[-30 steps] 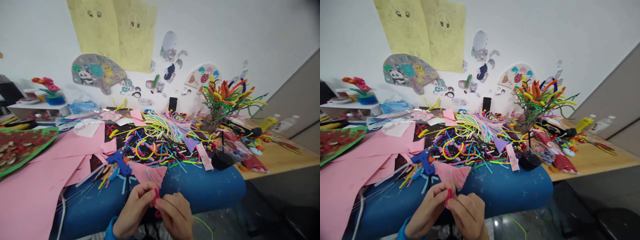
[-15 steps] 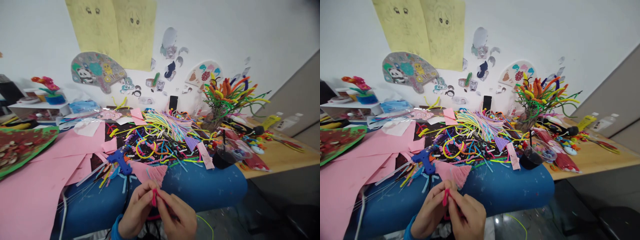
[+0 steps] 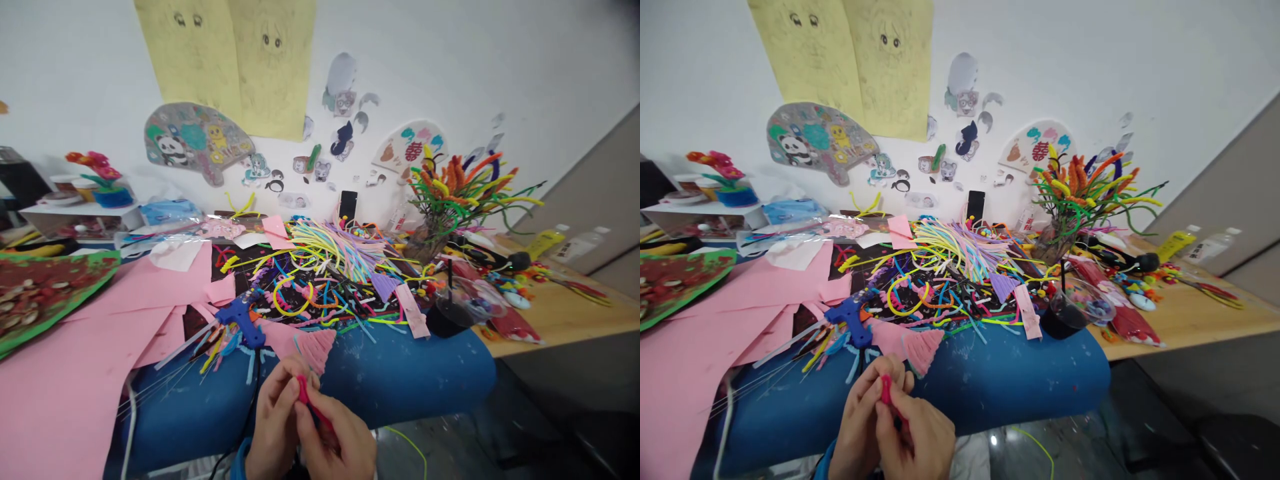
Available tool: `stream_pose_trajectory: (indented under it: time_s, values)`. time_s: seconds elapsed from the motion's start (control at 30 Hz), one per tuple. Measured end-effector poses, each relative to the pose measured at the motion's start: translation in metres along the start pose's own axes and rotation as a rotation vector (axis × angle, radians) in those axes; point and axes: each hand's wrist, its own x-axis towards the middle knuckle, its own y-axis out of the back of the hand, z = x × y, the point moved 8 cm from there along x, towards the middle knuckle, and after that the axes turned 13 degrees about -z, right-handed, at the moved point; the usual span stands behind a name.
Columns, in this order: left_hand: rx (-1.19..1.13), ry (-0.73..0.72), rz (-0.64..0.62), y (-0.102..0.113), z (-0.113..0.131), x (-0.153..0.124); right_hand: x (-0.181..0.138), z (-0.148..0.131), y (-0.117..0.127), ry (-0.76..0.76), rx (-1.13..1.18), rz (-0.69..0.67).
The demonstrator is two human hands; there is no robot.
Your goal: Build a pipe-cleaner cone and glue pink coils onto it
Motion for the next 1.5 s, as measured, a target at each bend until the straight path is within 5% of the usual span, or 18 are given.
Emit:
stream_pose_trajectory:
  time_s: [0.47, 1.0, 1.5]
  values:
    - [-0.233, 0.047, -0.195, -0.013, -0.002, 0.006, -0.001, -0.002, 0.006, 0.048, 0.068, 0.029]
    - [-0.116, 0.027, -0.196, -0.01, 0.008, 0.004, -0.013, 0.032, -0.004, -0.403, 0.367, -0.069]
    - [0.056, 0.162, 0.007, 0.001, 0.011, -0.003, -0.007, 0.01, 0.004, -0.046, 0.148, 0.022]
